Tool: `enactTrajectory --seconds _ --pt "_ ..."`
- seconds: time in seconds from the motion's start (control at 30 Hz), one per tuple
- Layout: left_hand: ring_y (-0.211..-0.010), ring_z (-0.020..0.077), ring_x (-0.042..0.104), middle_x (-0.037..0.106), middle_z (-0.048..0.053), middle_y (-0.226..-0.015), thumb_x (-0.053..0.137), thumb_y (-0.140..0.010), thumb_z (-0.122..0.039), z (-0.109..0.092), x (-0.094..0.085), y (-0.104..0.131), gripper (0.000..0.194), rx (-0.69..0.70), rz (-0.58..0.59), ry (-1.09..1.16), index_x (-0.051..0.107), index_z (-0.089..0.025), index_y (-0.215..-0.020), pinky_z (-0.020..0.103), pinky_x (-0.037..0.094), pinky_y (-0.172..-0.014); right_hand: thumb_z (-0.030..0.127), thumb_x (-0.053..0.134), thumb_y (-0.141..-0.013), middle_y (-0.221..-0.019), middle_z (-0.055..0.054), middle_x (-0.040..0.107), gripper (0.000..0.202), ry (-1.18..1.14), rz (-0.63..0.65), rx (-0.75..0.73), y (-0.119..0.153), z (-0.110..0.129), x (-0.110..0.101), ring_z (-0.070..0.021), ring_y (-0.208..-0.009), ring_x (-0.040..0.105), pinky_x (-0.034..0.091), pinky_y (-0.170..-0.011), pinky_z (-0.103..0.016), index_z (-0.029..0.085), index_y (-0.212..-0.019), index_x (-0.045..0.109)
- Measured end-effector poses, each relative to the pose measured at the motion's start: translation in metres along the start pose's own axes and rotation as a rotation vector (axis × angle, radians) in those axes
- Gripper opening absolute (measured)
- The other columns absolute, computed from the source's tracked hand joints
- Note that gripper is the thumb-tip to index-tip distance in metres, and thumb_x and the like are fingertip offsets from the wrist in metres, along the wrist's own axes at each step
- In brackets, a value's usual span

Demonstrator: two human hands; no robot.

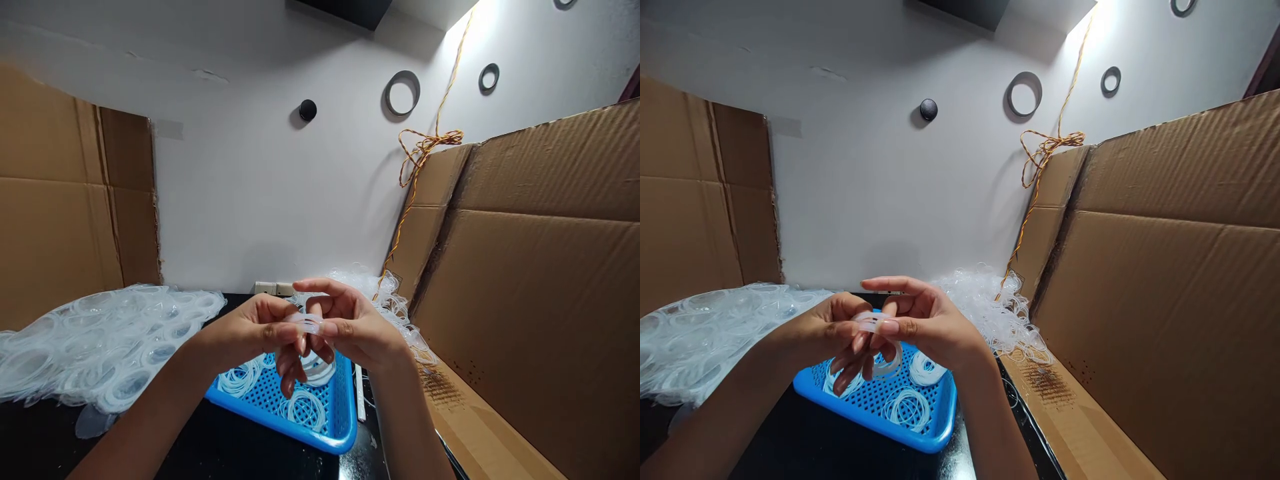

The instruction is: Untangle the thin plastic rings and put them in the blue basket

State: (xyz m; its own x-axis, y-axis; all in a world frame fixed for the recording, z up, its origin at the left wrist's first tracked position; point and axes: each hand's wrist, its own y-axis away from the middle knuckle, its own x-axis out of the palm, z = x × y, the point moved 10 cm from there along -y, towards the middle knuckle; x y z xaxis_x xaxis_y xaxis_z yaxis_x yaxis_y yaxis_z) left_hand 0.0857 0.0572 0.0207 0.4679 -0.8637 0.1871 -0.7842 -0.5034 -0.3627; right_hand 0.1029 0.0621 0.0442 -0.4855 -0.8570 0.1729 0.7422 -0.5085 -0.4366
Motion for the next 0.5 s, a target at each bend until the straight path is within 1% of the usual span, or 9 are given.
enactTrajectory --seconds 0.13,0.2,0.27,0.33,0.43,0.5 --pt "-0.045 0.0092 0.062 0.059 -0.003 -0.048 0.066 -0.077 -0.036 -0.008 -0.002 -0.001 0.020 0.066 0.011 0.041 0.071 -0.017 -0.071 0.020 0.051 -0.055 0.025 0.068 -0.077 -0.062 0.005 0.059 0.035 -0.031 0.036 0.011 0.002 0.002 0.004 -0.0045 -0.047 0.055 0.046 -0.048 -0.017 0.019 -0.110 0.058" --pt "-0.046 0.0089 0.062 0.058 -0.003 -0.046 0.067 -0.076 -0.037 -0.011 -0.004 0.000 0.020 0.089 0.019 0.034 0.072 -0.018 -0.070 0.019 0.051 -0.055 0.023 0.067 -0.078 -0.063 0.004 0.061 0.033 -0.051 0.060 -0.003 0.003 0.005 0.006 -0.0045 -0.048 0.055 0.046 -0.050 -0.018 0.019 -0.110 0.058" --pt "-0.046 0.0087 0.061 0.060 -0.002 -0.048 0.068 -0.074 -0.038 -0.011 -0.005 0.000 0.021 0.096 0.031 0.010 0.072 -0.019 -0.069 0.020 0.051 -0.056 0.019 0.066 -0.078 -0.064 0.004 0.061 0.032 -0.069 0.085 -0.030 0.003 0.009 0.009 -0.0049 -0.050 0.057 0.046 -0.050 -0.017 0.020 -0.110 0.060" --pt "-0.047 0.0095 0.062 0.063 -0.001 -0.050 0.068 -0.073 -0.040 -0.009 -0.006 0.001 0.023 0.075 0.035 -0.027 0.072 -0.019 -0.068 0.023 0.052 -0.059 0.018 0.066 -0.078 -0.064 0.004 0.060 0.032 -0.078 0.090 -0.051 0.004 0.011 0.010 -0.0050 -0.051 0.057 0.046 -0.050 -0.017 0.020 -0.109 0.061" --pt "-0.047 0.0108 0.063 0.066 0.000 -0.054 0.065 -0.075 -0.044 -0.001 -0.003 0.000 0.029 0.000 0.040 -0.090 0.071 -0.016 -0.076 0.028 0.053 -0.067 0.018 0.069 -0.075 -0.062 0.005 0.059 0.035 -0.052 0.071 -0.050 0.004 0.010 0.007 -0.0054 -0.051 0.056 0.046 -0.049 -0.016 0.020 -0.109 0.062" --pt "-0.044 0.0105 0.062 0.067 0.001 -0.056 0.062 -0.075 -0.048 0.002 0.000 0.000 0.035 -0.026 0.047 -0.082 0.069 -0.014 -0.079 0.027 0.054 -0.062 0.017 0.070 -0.075 -0.062 0.005 0.059 0.035 -0.017 0.071 -0.036 0.003 0.007 0.005 -0.0055 -0.051 0.057 0.047 -0.048 -0.016 0.020 -0.109 0.062"
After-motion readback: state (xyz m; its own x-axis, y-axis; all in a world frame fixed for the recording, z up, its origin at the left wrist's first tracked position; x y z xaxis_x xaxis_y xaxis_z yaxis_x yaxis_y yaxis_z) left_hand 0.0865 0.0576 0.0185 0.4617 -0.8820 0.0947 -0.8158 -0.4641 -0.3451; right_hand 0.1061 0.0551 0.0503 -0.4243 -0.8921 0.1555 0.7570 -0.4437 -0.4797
